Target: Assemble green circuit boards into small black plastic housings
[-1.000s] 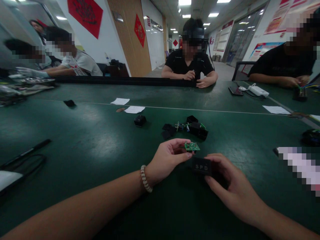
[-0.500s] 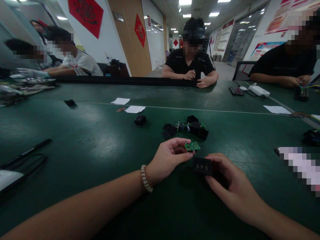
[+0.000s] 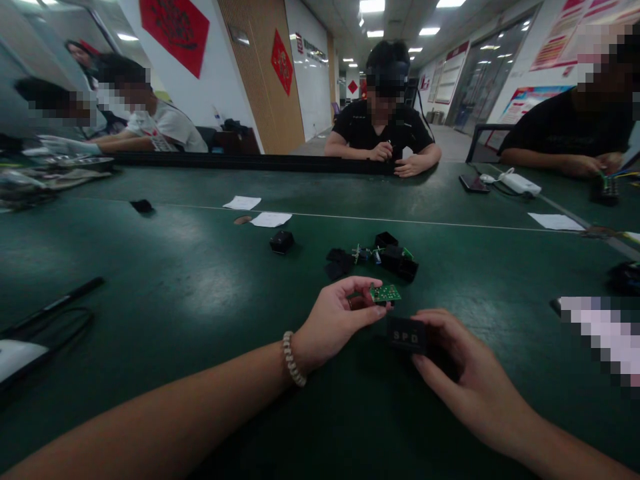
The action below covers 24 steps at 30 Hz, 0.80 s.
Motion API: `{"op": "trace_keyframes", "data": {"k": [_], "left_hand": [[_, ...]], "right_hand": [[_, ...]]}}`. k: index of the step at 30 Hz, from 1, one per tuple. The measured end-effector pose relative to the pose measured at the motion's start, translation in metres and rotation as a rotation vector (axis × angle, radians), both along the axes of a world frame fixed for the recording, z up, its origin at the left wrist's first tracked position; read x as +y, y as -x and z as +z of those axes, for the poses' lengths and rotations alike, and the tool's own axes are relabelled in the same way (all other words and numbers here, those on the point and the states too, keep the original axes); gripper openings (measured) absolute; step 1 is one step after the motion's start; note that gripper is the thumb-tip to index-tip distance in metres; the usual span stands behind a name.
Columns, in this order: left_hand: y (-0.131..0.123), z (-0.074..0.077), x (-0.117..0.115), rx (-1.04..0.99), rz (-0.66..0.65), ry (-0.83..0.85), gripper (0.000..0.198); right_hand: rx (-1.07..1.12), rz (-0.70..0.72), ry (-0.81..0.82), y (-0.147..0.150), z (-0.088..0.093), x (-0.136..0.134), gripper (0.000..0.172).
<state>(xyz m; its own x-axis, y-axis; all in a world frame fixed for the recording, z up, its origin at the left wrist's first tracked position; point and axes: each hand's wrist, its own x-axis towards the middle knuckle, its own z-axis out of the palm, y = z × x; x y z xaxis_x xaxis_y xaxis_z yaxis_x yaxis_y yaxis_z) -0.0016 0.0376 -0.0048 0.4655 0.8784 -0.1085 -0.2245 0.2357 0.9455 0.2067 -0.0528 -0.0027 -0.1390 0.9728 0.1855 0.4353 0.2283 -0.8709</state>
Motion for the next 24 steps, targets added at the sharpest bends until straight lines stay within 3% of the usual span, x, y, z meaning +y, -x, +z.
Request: {"op": "trace_keyframes", "data": {"k": [24], "left_hand": [[0.0003, 0.0015, -0.0005, 0.031, 0.005, -0.032, 0.040]], "right_hand": [[-0.005, 0.010, -0.006, -0.0007, -0.0024, -0.0002, 0.026]]}}
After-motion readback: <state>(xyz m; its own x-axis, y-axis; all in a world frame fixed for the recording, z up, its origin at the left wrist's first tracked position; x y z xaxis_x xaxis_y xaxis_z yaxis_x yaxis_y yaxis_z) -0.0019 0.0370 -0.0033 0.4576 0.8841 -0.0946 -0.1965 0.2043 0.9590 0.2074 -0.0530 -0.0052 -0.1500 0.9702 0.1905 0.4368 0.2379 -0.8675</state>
